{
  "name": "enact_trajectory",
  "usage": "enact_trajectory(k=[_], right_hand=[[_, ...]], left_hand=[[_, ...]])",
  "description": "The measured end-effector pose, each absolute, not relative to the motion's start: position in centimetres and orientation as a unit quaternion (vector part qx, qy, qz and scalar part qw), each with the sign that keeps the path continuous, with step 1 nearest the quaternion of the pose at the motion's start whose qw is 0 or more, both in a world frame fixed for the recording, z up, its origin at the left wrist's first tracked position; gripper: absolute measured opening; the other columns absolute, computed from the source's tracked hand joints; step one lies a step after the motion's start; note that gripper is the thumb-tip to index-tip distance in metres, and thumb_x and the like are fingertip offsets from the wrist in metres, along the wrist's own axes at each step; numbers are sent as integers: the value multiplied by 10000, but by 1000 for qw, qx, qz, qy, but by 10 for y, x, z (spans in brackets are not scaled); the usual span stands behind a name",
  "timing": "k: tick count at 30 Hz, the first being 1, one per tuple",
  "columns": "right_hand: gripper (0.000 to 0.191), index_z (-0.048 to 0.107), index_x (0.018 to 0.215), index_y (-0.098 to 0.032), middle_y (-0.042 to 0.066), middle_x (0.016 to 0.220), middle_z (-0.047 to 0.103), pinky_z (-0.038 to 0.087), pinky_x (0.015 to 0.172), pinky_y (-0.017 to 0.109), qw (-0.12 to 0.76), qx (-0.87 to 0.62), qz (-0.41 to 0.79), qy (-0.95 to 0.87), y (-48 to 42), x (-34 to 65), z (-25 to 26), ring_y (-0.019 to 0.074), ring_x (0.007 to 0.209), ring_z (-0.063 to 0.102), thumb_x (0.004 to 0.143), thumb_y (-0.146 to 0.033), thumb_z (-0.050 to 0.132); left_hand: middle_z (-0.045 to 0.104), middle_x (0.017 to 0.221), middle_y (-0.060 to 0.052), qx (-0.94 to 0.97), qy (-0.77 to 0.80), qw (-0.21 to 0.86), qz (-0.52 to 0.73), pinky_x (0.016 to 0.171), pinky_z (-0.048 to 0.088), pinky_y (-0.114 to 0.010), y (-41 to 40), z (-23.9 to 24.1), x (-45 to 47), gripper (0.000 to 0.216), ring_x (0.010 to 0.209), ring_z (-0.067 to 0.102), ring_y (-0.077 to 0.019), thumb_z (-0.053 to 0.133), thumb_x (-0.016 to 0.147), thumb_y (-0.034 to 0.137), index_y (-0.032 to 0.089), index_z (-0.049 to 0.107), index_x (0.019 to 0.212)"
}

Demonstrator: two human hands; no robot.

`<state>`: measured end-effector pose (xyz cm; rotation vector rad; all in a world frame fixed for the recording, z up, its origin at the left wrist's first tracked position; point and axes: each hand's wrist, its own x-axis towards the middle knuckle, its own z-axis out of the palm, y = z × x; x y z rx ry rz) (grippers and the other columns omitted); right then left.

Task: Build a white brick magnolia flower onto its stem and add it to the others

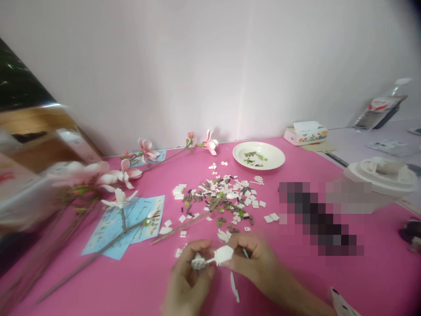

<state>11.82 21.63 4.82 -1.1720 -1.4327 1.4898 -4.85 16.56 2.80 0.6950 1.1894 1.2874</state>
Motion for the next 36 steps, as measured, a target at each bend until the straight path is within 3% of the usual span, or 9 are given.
enact_trajectory(k=[2,5,10,13,18,30,36], right_hand=[[130,692,658,-184,-64,542,433,289,510,240,370,-463,595,-542,217,118,48,111,526,365,677,-310,721],[141,704,696,-183,-49,583,474,316,533,247,370,-472,592,-538,216,119,48,121,552,403,678,-322,712],[140,694,733,-189,-58,566,442,308,502,250,368,-479,575,-552,213,117,51,124,520,403,722,-327,676],[132,676,707,-191,-62,539,428,299,502,253,374,-477,550,-575,212,116,50,124,501,405,740,-317,654],[152,631,625,-202,-50,521,458,314,496,247,388,-469,481,-631,211,116,48,121,495,415,766,-258,620],[230,451,552,-217,-70,517,384,287,481,231,422,-440,396,-686,211,116,48,105,492,378,765,-172,527],[263,430,566,-219,-66,536,412,293,491,238,431,-420,373,-706,212,117,45,104,497,396,804,-154,523]], left_hand=[[750,980,-23,274,475,614,568,675,467,-243,165,30,-50,391,757,645,-161,883,713,372,262,747,1062],[765,898,-7,287,474,623,552,749,486,-262,165,33,-53,317,727,649,-154,822,763,288,251,737,1066],[774,1085,-63,288,503,589,563,856,524,-309,164,33,-50,367,1014,714,-260,847,767,426,220,746,1054],[807,979,-61,270,478,603,579,822,534,-306,164,34,-46,441,961,740,-252,915,704,403,223,720,1055],[813,834,-57,278,467,605,582,757,540,-305,166,39,-46,393,814,755,-224,963,642,341,200,694,891],[785,727,-25,303,494,551,600,693,519,-238,164,38,-48,352,722,719,-180,980,593,395,194,781,802],[796,727,-40,298,496,554,598,712,544,-279,166,41,-47,393,746,737,-216,986,552,441,184,783,769]])
